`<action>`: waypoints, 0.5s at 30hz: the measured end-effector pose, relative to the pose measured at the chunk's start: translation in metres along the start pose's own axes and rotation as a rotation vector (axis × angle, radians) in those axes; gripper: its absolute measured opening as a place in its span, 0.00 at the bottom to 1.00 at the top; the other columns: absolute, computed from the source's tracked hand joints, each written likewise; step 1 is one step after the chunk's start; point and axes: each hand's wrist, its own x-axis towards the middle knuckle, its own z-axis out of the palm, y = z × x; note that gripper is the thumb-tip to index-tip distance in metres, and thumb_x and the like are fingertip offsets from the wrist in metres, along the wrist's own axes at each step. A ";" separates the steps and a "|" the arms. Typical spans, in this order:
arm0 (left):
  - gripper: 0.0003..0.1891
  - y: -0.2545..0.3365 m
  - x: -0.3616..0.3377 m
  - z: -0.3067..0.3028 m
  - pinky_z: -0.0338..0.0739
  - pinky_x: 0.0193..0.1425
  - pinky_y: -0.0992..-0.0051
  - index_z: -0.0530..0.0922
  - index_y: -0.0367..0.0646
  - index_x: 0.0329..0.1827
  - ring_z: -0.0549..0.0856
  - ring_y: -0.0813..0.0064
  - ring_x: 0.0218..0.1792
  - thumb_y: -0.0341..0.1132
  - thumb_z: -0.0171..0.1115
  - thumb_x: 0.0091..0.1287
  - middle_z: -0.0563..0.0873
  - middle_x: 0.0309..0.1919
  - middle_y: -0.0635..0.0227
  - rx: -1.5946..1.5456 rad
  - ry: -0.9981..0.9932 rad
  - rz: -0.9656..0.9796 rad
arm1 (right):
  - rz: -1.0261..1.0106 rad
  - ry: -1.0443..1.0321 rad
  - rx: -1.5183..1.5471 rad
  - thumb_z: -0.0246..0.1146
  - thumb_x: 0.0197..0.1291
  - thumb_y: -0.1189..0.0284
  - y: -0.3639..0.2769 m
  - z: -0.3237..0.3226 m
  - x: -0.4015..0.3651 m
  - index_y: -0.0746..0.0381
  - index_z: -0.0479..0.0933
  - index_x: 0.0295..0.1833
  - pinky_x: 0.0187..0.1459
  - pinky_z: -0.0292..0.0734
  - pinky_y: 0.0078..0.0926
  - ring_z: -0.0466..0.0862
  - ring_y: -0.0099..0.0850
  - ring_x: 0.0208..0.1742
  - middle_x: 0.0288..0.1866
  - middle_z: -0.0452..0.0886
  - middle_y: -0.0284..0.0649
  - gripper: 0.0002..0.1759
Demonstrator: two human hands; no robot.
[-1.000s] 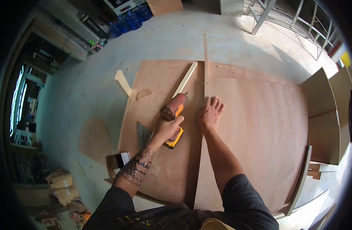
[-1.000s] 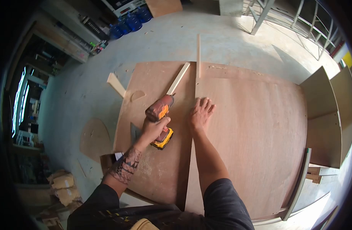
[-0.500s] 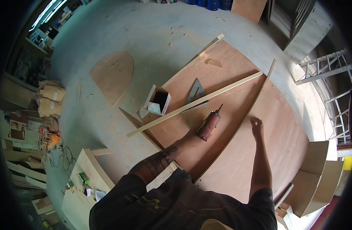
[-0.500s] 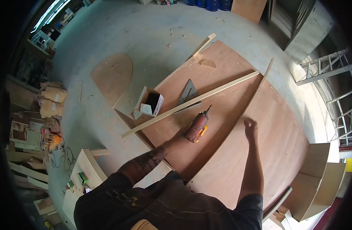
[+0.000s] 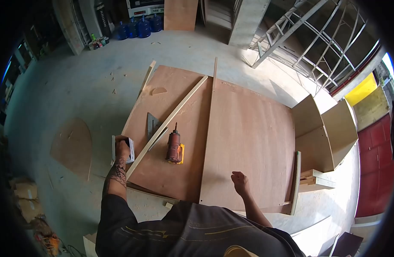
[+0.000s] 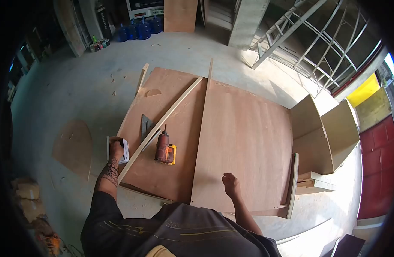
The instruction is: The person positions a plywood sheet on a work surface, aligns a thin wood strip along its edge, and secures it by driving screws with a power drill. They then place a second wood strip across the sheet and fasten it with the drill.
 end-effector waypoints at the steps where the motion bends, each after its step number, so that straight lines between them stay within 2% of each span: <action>1: 0.10 -0.020 0.013 0.015 0.87 0.56 0.49 0.89 0.31 0.45 0.91 0.40 0.50 0.27 0.63 0.67 0.90 0.45 0.38 0.047 -0.002 0.042 | -0.012 -0.011 -0.023 0.68 0.71 0.63 -0.005 -0.003 -0.002 0.67 0.86 0.58 0.51 0.85 0.37 0.92 0.40 0.47 0.45 0.91 0.54 0.20; 4: 0.08 -0.033 0.023 0.012 0.86 0.55 0.51 0.90 0.33 0.39 0.92 0.45 0.48 0.29 0.70 0.62 0.92 0.42 0.41 0.037 -0.066 0.123 | -0.009 -0.008 0.031 0.68 0.71 0.65 -0.017 -0.004 -0.005 0.67 0.85 0.59 0.50 0.86 0.37 0.93 0.42 0.48 0.44 0.91 0.56 0.19; 7: 0.09 -0.039 0.026 0.011 0.85 0.57 0.52 0.91 0.33 0.38 0.92 0.45 0.48 0.30 0.72 0.61 0.91 0.40 0.41 0.113 -0.117 0.145 | -0.008 -0.005 0.098 0.68 0.72 0.67 -0.023 0.009 -0.010 0.67 0.85 0.59 0.50 0.86 0.36 0.93 0.41 0.48 0.45 0.92 0.55 0.17; 8: 0.09 -0.032 0.023 0.001 0.83 0.64 0.53 0.91 0.31 0.40 0.92 0.43 0.50 0.29 0.72 0.60 0.92 0.43 0.40 0.210 -0.220 0.151 | -0.026 -0.006 0.130 0.68 0.72 0.68 -0.025 0.014 -0.012 0.67 0.85 0.58 0.50 0.87 0.36 0.93 0.40 0.48 0.45 0.92 0.54 0.17; 9: 0.09 -0.024 0.022 -0.007 0.83 0.64 0.53 0.91 0.31 0.40 0.92 0.43 0.50 0.29 0.72 0.60 0.92 0.43 0.40 0.223 -0.228 0.163 | -0.010 -0.001 0.138 0.68 0.72 0.68 -0.026 0.018 -0.015 0.67 0.85 0.58 0.50 0.87 0.36 0.93 0.40 0.48 0.45 0.92 0.54 0.17; 11: 0.11 -0.030 0.025 0.007 0.79 0.70 0.54 0.91 0.30 0.42 0.91 0.42 0.53 0.28 0.70 0.61 0.92 0.46 0.40 0.152 -0.196 0.007 | 0.010 -0.101 0.118 0.68 0.72 0.65 -0.033 0.026 -0.019 0.67 0.85 0.59 0.52 0.88 0.39 0.93 0.45 0.50 0.47 0.92 0.54 0.18; 12: 0.12 -0.041 0.029 0.023 0.77 0.73 0.55 0.91 0.28 0.44 0.90 0.41 0.56 0.28 0.68 0.62 0.91 0.47 0.39 0.206 -0.100 0.016 | 0.021 -0.104 0.123 0.68 0.72 0.65 -0.036 0.030 -0.022 0.67 0.85 0.59 0.52 0.88 0.39 0.93 0.45 0.50 0.47 0.92 0.54 0.18; 15: 0.13 -0.015 0.017 -0.008 0.79 0.71 0.53 0.90 0.28 0.46 0.90 0.42 0.56 0.28 0.67 0.63 0.91 0.47 0.37 0.312 -0.222 0.104 | -0.055 -0.163 0.127 0.68 0.71 0.66 -0.036 0.040 -0.023 0.67 0.85 0.57 0.52 0.88 0.40 0.93 0.44 0.50 0.47 0.92 0.53 0.17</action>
